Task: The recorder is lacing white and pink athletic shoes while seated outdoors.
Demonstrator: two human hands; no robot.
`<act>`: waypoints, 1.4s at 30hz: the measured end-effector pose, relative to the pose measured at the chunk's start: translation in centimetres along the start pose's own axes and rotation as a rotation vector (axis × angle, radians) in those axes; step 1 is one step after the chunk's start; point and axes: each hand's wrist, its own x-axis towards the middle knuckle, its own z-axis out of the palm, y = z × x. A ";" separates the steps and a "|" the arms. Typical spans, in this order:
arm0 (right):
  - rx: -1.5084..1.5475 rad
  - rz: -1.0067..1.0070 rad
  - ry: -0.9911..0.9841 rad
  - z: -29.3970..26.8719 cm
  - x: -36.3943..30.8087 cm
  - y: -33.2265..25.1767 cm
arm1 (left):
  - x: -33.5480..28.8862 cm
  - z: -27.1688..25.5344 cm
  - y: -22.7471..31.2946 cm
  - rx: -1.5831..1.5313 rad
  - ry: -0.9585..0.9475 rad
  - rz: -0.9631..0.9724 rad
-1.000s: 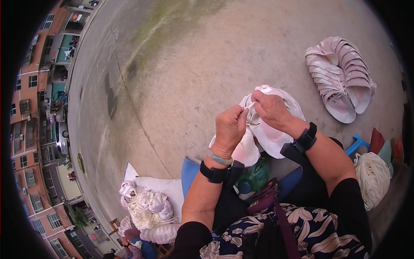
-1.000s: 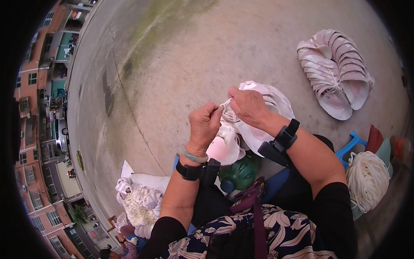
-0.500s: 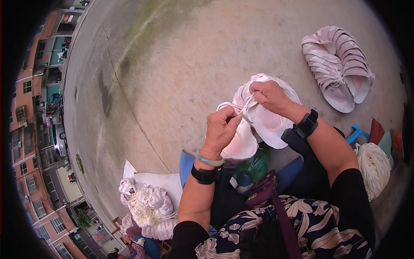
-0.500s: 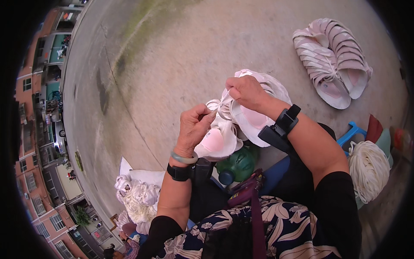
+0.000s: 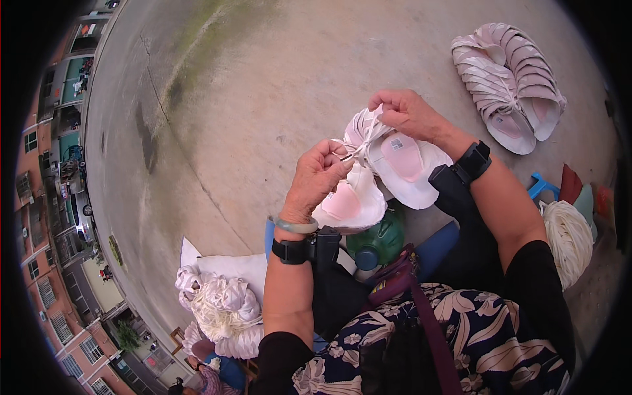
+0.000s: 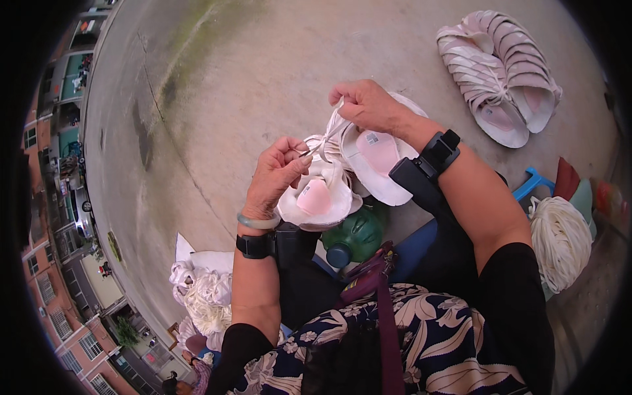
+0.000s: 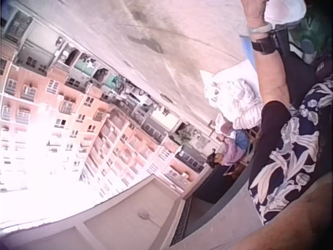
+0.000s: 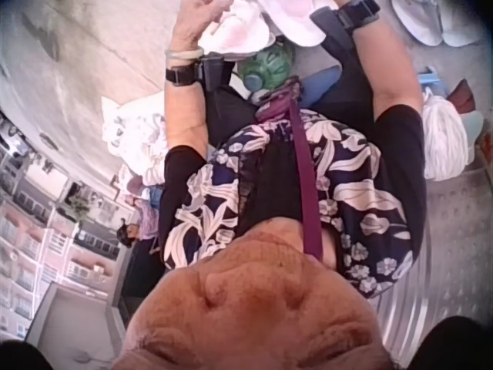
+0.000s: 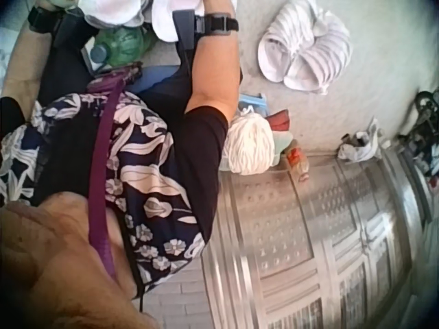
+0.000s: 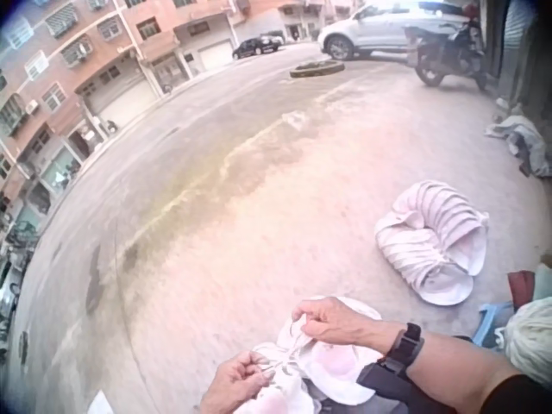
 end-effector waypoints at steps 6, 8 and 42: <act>0.086 0.020 0.020 -2.0 0.4 -0.2 | 0.8 -1.1 -2.9 0.253 -0.216 -0.084; 0.073 0.036 -0.017 -2.8 0.3 -0.1 | 1.2 -1.6 -3.9 0.324 -0.246 -0.121; -0.195 -0.611 -0.019 8.7 -0.1 -9.2 | -16.1 -6.6 9.4 0.749 0.479 0.199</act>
